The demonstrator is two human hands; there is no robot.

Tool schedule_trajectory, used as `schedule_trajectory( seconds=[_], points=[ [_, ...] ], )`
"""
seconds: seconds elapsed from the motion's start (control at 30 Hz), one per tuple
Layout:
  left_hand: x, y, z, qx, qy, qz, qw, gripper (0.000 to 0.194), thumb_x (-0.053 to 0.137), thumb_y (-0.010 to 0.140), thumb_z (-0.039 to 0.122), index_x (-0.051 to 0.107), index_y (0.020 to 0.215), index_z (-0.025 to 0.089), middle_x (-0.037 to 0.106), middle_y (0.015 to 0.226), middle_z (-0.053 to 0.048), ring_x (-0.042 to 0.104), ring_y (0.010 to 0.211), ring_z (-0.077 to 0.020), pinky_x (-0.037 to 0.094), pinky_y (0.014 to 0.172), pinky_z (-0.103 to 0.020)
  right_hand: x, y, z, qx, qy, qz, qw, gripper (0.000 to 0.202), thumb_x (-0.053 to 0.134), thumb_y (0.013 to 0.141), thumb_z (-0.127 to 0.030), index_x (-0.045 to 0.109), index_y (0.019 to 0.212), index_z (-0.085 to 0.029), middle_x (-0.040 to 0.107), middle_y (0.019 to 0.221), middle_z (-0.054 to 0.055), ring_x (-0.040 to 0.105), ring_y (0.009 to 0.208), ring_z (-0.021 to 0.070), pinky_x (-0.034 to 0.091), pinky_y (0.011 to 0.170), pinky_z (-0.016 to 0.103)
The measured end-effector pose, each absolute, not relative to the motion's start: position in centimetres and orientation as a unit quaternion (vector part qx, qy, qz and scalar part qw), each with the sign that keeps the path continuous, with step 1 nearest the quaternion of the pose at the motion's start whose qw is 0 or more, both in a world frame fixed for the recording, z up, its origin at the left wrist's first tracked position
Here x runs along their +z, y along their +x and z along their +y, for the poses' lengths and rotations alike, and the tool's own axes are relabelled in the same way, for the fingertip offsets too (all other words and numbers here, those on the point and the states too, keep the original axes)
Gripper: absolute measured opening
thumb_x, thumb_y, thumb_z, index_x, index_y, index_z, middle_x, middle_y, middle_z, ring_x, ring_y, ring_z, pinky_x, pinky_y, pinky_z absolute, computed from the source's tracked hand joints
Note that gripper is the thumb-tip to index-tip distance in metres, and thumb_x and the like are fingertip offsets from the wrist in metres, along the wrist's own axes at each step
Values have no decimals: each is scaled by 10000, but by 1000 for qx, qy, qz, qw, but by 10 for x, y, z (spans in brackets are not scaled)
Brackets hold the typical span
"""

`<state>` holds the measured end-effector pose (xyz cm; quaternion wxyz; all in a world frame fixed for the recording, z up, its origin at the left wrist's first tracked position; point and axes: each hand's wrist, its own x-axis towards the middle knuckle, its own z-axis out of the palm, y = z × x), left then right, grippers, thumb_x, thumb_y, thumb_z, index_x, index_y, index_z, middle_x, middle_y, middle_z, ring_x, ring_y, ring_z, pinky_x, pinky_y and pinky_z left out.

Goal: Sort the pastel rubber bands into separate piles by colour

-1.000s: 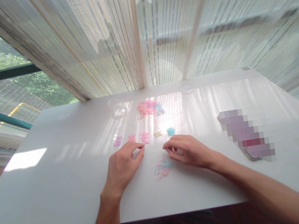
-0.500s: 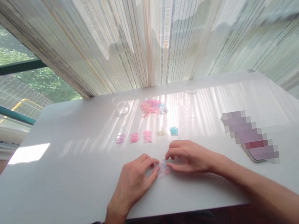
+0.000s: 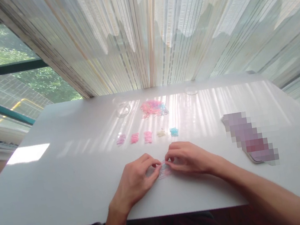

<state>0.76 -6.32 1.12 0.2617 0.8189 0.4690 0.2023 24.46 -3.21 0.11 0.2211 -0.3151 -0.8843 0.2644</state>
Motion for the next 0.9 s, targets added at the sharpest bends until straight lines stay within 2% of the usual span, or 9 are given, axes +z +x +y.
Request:
schedule_trajectory(
  seconds=[0.6, 0.9],
  points=[
    [4, 8, -60, 210, 802, 475, 296, 108, 634, 948, 266, 717, 1017, 265, 721, 930, 34, 627, 730, -115, 456, 646, -226, -2, 247, -30, 242, -313, -887, 239, 170, 575, 989, -259, 694, 895, -182, 633, 754, 16, 548, 679, 142, 413, 651, 264],
    [-2, 7, -60, 274, 784, 466, 306, 95, 619, 961, 231, 710, 986, 250, 686, 872, 28, 518, 634, -98, 433, 623, -222, 0, 245, -31, 229, -309, -885, 262, 222, 541, 1009, -278, 706, 894, -184, 624, 722, 18, 538, 661, 144, 412, 644, 265]
  ],
)
